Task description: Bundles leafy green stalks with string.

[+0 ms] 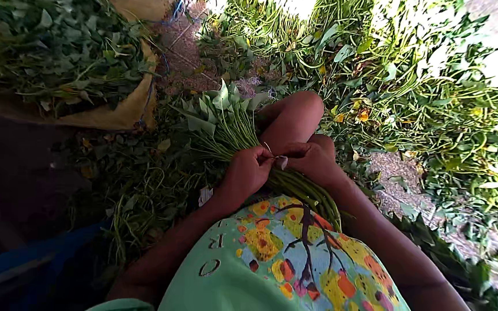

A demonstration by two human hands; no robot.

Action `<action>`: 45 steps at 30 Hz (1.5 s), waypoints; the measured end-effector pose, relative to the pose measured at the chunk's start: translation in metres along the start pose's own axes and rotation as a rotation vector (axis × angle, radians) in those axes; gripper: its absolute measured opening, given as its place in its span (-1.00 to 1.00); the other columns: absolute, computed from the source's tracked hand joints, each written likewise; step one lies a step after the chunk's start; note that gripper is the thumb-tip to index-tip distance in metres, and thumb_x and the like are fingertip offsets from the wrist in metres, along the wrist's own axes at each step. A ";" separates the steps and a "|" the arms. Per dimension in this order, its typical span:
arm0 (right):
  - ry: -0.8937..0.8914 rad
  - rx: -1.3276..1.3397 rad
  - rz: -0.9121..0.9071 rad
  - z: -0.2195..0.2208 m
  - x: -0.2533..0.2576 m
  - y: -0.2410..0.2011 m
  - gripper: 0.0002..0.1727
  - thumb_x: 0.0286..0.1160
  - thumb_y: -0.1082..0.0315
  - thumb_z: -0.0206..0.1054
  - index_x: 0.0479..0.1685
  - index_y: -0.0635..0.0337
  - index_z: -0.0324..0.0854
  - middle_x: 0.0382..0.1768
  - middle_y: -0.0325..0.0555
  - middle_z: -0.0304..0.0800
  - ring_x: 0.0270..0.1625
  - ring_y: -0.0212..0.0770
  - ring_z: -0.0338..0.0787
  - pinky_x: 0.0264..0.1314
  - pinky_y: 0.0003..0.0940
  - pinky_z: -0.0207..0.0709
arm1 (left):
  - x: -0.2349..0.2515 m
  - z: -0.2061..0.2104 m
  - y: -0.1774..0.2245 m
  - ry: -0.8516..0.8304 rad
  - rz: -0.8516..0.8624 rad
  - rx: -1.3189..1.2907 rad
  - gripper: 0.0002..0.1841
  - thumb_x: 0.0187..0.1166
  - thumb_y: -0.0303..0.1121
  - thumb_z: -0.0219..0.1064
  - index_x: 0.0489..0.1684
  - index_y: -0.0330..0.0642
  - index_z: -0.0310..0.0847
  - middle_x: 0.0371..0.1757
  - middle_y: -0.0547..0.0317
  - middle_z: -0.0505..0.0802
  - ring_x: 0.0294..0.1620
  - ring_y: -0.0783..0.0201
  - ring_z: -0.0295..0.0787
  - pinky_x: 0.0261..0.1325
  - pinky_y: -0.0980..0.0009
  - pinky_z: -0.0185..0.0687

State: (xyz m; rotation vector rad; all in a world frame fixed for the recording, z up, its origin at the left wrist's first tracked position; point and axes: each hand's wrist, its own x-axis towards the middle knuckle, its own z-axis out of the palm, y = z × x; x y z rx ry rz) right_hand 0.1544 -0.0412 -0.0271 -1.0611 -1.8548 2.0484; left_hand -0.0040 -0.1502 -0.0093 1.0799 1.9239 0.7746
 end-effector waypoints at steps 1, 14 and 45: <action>0.025 -0.004 0.005 0.001 0.001 0.000 -0.89 0.44 0.53 0.50 -0.14 0.18 0.87 -0.30 -0.32 0.89 -0.29 -0.56 0.77 -0.13 -0.59 0.68 | -0.001 0.001 -0.001 0.013 0.025 0.006 -0.93 0.58 -0.38 0.47 -0.19 -0.17 0.80 -0.30 0.21 0.88 -0.33 0.42 0.77 -0.18 0.38 0.69; -0.170 -0.498 -0.644 -0.023 0.021 0.012 -0.90 0.48 0.50 0.38 -0.22 0.25 0.83 -0.28 -0.20 0.82 -0.21 -0.52 0.74 -0.07 -0.65 0.63 | 0.007 -0.009 -0.002 -0.157 -0.093 -0.155 -0.81 0.68 -0.35 0.38 0.14 -0.15 0.72 -0.14 0.24 0.88 -0.47 0.50 0.65 -0.43 0.54 0.51; 0.103 -0.167 -0.668 -0.010 0.015 0.036 -0.92 0.34 0.58 0.51 -0.24 0.31 0.82 -0.19 -0.22 0.90 -0.12 -0.53 0.83 0.05 -0.63 0.72 | 0.016 -0.003 -0.022 -0.190 0.185 -0.215 -0.87 0.79 -0.40 0.20 0.04 -0.23 0.62 -0.34 0.22 0.80 -0.56 0.52 0.68 -0.44 0.60 0.67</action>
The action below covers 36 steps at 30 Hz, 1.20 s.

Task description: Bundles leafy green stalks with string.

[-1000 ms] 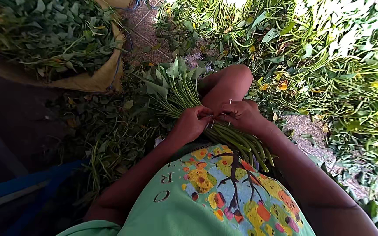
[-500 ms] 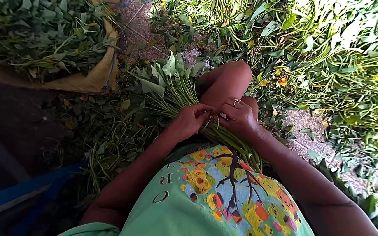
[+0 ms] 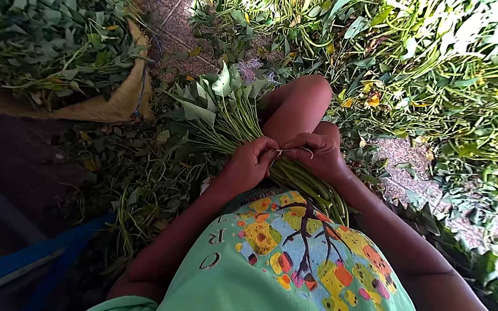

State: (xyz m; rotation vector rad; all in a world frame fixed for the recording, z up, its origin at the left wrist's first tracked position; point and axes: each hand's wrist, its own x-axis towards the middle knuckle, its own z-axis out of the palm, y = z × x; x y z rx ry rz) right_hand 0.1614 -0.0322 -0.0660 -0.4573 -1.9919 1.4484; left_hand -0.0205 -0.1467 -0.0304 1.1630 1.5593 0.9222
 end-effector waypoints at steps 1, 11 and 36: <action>-0.005 0.127 0.098 -0.001 -0.001 0.001 -0.90 0.38 0.59 0.49 -0.22 0.23 0.82 -0.14 -0.30 0.92 -0.08 -0.55 0.84 0.06 -0.62 0.73 | -0.002 0.001 -0.006 0.021 0.066 0.001 -0.86 0.79 -0.42 0.17 0.03 -0.27 0.61 -0.36 0.20 0.79 -0.53 0.50 0.72 -0.38 0.58 0.73; -0.007 0.076 0.402 -0.006 -0.001 0.005 -0.91 0.54 0.50 0.38 -0.29 0.15 0.59 -0.37 -0.34 0.74 -0.33 -0.58 0.70 -0.19 -0.67 0.62 | -0.030 -0.012 -0.037 0.121 0.625 0.729 -0.80 0.59 -0.54 0.19 -0.15 -0.30 0.79 -0.29 -0.10 0.88 -0.28 0.04 0.90 -0.27 0.26 0.81; 0.450 -0.007 -0.228 -0.100 0.110 -0.184 0.12 -0.15 0.13 0.76 0.53 0.22 0.12 0.15 -0.37 0.74 0.11 -0.58 0.78 0.17 -0.57 0.73 | 0.127 -0.042 0.187 -0.312 0.703 -0.233 -0.52 0.20 -0.34 0.66 0.15 -0.05 0.67 -0.05 0.43 0.91 -0.01 0.53 0.83 0.14 0.46 0.79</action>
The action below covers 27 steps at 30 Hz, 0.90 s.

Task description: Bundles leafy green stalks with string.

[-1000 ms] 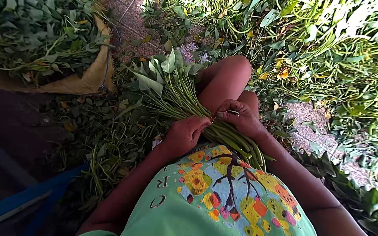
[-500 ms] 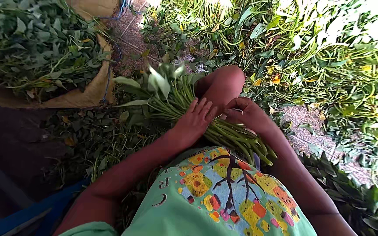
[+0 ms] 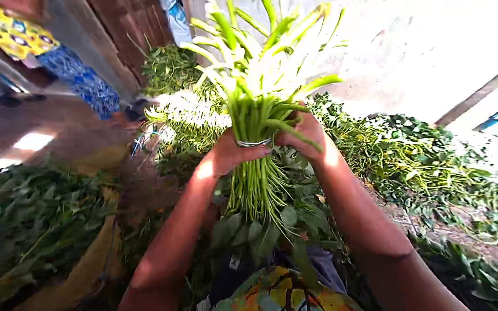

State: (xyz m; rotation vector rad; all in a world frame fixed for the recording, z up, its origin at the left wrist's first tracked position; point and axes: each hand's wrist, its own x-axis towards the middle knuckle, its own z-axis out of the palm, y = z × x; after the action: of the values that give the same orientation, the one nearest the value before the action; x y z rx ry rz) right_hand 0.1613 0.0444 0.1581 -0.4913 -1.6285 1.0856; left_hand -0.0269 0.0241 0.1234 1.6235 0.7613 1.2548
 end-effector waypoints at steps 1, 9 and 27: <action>0.067 0.018 -0.021 0.003 0.011 -0.007 0.03 -0.11 0.21 0.73 0.48 0.24 0.17 0.02 -0.38 0.79 0.03 -0.59 0.79 0.15 -0.56 0.73 | 0.011 0.018 0.005 0.057 -0.061 0.040 -0.52 0.23 -0.39 0.64 0.18 -0.12 0.65 -0.05 0.35 0.90 -0.02 0.50 0.83 0.15 0.43 0.80; 0.142 -0.095 0.004 -0.056 0.019 -0.036 -0.57 0.44 0.29 0.50 0.21 0.27 0.53 -0.15 -0.21 0.89 -0.08 -0.39 0.89 0.13 -0.37 0.81 | 0.048 0.098 0.008 0.184 -0.091 0.306 -0.17 0.19 -0.12 0.75 0.44 -0.30 0.42 0.15 0.02 0.81 0.18 0.32 0.78 0.33 0.26 0.70; 0.557 0.088 -0.321 -0.076 -0.094 -0.063 -0.84 0.28 0.56 0.37 -0.16 0.32 0.63 -0.37 -0.20 0.84 -0.25 -0.39 0.84 -0.05 -0.37 0.79 | 0.043 0.143 -0.014 -0.530 0.074 -0.122 -0.07 -0.01 0.29 0.70 0.42 0.12 0.40 0.07 0.70 0.80 0.08 0.70 0.74 0.13 0.65 0.72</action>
State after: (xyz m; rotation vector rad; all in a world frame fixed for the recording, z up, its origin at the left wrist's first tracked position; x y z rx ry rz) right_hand 0.2760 -0.0282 0.1616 -0.4098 -1.1147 0.6953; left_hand 0.1230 0.0258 0.1186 1.7838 0.2912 0.8385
